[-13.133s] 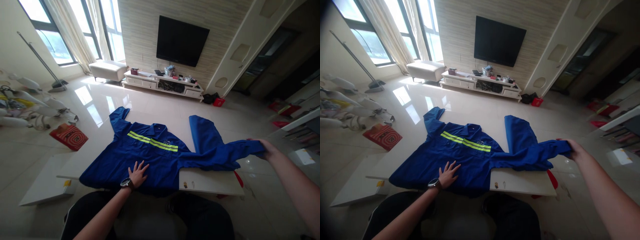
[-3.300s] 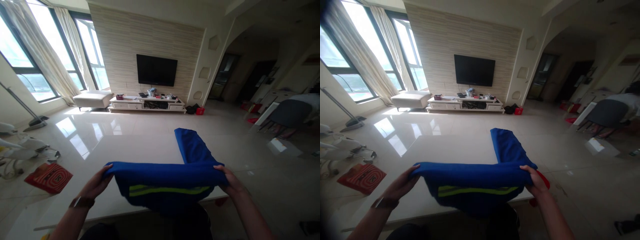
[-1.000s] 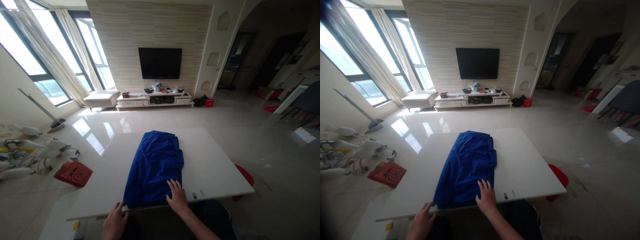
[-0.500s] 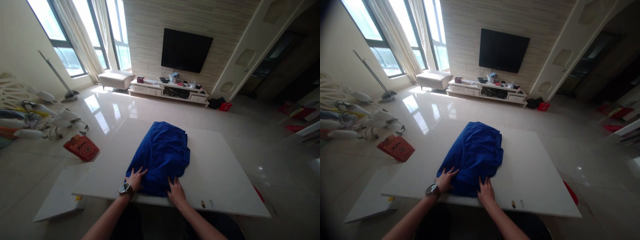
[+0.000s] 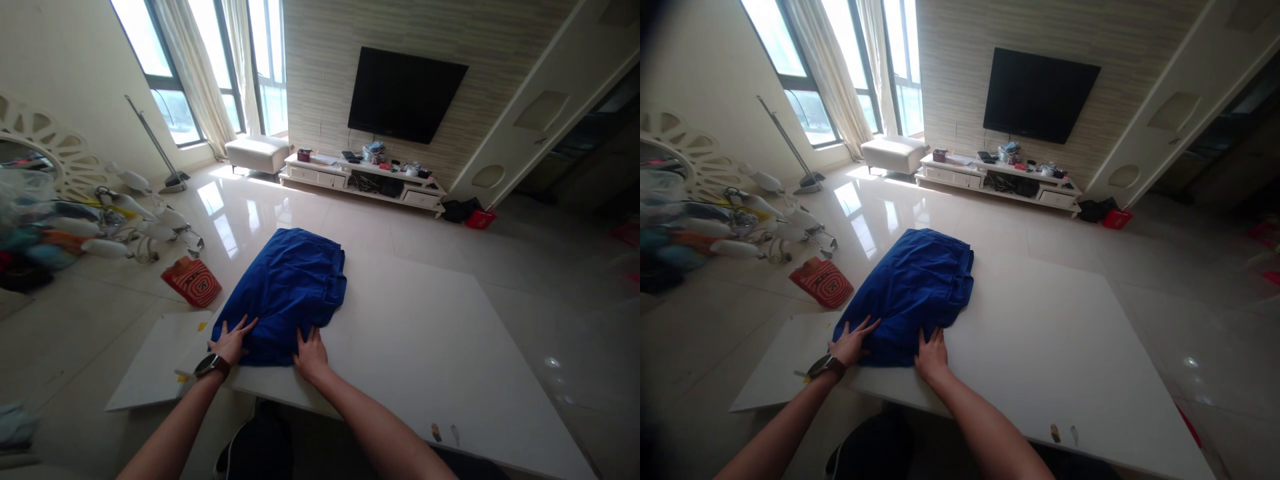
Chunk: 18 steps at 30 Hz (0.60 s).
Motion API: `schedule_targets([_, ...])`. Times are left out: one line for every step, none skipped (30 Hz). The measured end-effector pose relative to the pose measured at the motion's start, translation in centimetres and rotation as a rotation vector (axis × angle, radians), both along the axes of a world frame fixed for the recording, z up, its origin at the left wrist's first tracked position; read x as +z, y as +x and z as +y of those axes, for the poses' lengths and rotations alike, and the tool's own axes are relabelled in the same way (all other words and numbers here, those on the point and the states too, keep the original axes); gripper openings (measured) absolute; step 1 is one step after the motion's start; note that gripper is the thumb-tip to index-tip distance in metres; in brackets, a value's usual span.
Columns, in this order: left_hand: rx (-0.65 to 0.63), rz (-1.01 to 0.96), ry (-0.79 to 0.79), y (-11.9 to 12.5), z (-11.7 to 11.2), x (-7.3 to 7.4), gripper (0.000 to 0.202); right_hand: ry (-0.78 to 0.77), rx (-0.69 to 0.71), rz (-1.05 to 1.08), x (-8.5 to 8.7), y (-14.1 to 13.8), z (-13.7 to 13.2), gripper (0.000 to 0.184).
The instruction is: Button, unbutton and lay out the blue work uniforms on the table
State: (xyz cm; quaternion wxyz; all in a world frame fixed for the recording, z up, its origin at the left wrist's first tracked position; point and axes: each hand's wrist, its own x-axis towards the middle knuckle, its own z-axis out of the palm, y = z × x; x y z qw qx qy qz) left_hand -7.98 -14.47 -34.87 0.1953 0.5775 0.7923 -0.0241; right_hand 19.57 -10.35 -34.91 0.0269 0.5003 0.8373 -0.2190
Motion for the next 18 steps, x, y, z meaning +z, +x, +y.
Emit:
schedule_targets([0.017, 0.004, 0.009, -1.1, 0.2, -0.2, 0.100, -0.006, 0.013, 0.018, 0.1, -1.0, 0.6, 0.091])
schedule_targets([0.035, 0.007, 0.015, -2.2, 0.5, -0.3, 0.099, -0.019, 0.030, 0.043, 0.2, -1.8, 1.3, 0.091])
schedule_targets([0.054, 0.009, 0.019, -3.1, 0.7, -0.5, 0.100, -0.039, 0.052, 0.074, 0.5, -2.4, 1.9, 0.092])
schedule_targets([0.072, 0.009, 0.024, -4.0, 1.1, -0.5, 0.100, -0.067, 0.078, 0.105, 0.9, -2.8, 2.5, 0.091])
schedule_targets([0.088, 0.009, 0.030, -4.8, 1.4, -0.6, 0.100, -0.095, 0.107, 0.129, 1.3, -2.8, 3.0, 0.090])
schedule_targets([0.100, 0.007, 0.037, -5.4, 1.8, -0.6, 0.101, -0.112, 0.133, 0.150, 1.7, -2.5, 3.2, 0.087])
schedule_targets([0.107, 0.006, 0.043, -6.1, 2.3, -0.5, 0.101, -0.112, 0.154, 0.169, 2.1, -1.9, 3.2, 0.084])
schedule_targets([0.109, 0.004, 0.053, -6.6, 2.7, -0.5, 0.100, -0.096, 0.166, 0.188, 2.4, -0.8, 2.9, 0.081])
schedule_targets([0.108, 0.000, 0.060, -7.2, 3.3, -0.5, 0.100, -0.064, 0.165, 0.204, 2.6, 0.8, 2.3, 0.077])
schedule_targets([0.108, -0.005, 0.066, -7.8, 3.8, -0.5, 0.101, -0.027, 0.150, 0.220, 2.6, 2.8, 1.3, 0.074])
schedule_targets([0.107, -0.013, 0.073, -8.3, 4.4, -0.5, 0.102, -0.002, 0.122, 0.224, 2.3, 5.3, 0.2, 0.072])
schedule_targets([0.107, -0.022, 0.079, -8.9, 4.9, -0.5, 0.103, 0.018, 0.082, 0.211, 2.0, 8.1, -1.2, 0.071])
schedule_targets([0.107, -0.031, 0.084, -9.4, 5.5, -0.5, 0.104, 0.031, 0.039, 0.188, 1.4, 11.1, -2.6, 0.070])
schedule_targets([0.107, -0.036, 0.088, -9.9, 5.9, -0.5, 0.105, 0.030, -0.012, 0.157, 0.9, 14.3, -4.1, 0.069])
schedule_targets([0.106, -0.039, 0.087, -10.2, 6.3, -0.4, 0.105, 0.011, -0.057, 0.122, 0.3, 17.4, -5.5, 0.069])
schedule_targets([0.102, -0.037, 0.086, -10.3, 6.6, -0.3, 0.104, -0.028, -0.085, 0.084, -0.2, 20.2, -7.0, 0.067])
schedule_targets([0.101, -0.028, 0.084, -10.3, 6.8, -0.1, 0.103, -0.072, -0.119, 0.052, -0.6, 22.6, -8.3, 0.066])
schedule_targets([0.102, -0.012, 0.084, -9.9, 6.9, 0.1, 0.102, -0.048, -0.193, 0.069, -0.8, 24.6, -9.6, 0.064])
